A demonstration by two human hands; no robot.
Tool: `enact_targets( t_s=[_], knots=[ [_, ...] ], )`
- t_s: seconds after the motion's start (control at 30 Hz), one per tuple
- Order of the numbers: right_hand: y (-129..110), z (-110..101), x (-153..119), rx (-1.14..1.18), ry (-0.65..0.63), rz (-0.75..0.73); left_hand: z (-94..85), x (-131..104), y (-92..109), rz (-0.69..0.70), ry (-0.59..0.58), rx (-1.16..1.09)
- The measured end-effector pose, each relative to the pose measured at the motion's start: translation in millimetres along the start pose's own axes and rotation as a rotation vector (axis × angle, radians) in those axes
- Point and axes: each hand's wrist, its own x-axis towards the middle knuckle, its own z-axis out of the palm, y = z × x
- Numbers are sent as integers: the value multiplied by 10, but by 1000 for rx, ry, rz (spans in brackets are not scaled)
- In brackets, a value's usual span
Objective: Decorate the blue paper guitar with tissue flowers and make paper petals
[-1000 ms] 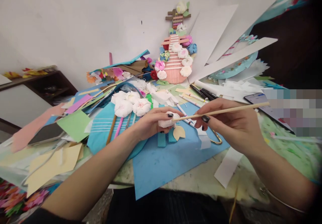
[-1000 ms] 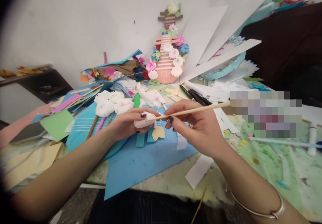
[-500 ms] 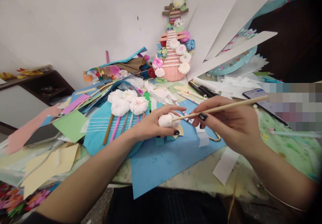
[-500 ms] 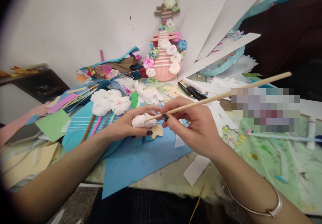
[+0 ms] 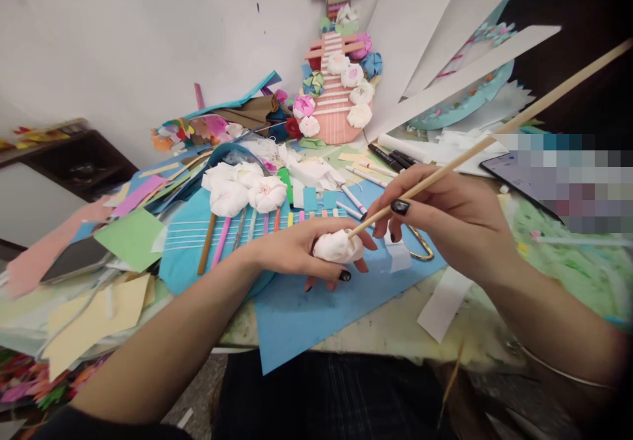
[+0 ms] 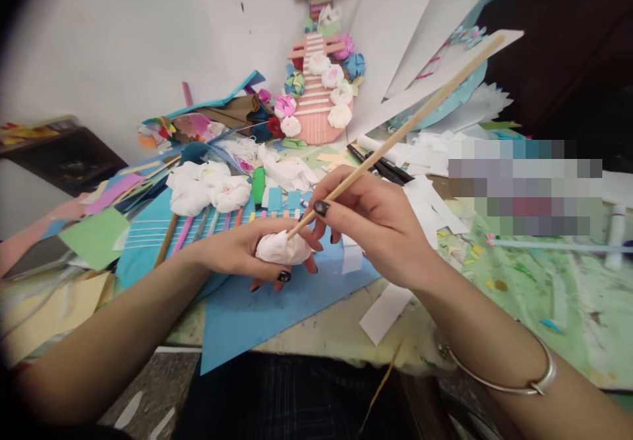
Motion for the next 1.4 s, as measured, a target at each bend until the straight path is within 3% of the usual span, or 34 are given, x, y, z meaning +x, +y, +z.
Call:
enact_targets(
  t_s=[0.6, 0.77, 0.93, 1.03, 1.4],
  knots=[
    [98, 20, 63, 355, -172, 333, 14, 15, 42, -42, -157, -16],
    [98, 30, 53, 318, -116, 291, 19, 16, 38, -36, -148, -53],
    [76, 23, 32, 239, 32, 122, 14, 10, 13, 24, -9, -128],
    [86, 35, 33, 264, 15, 143, 10, 10, -13, 58, 33, -179],
    [104, 77, 56, 384, 21, 261, 3, 20, -43, 14, -116, -336]
  ],
)
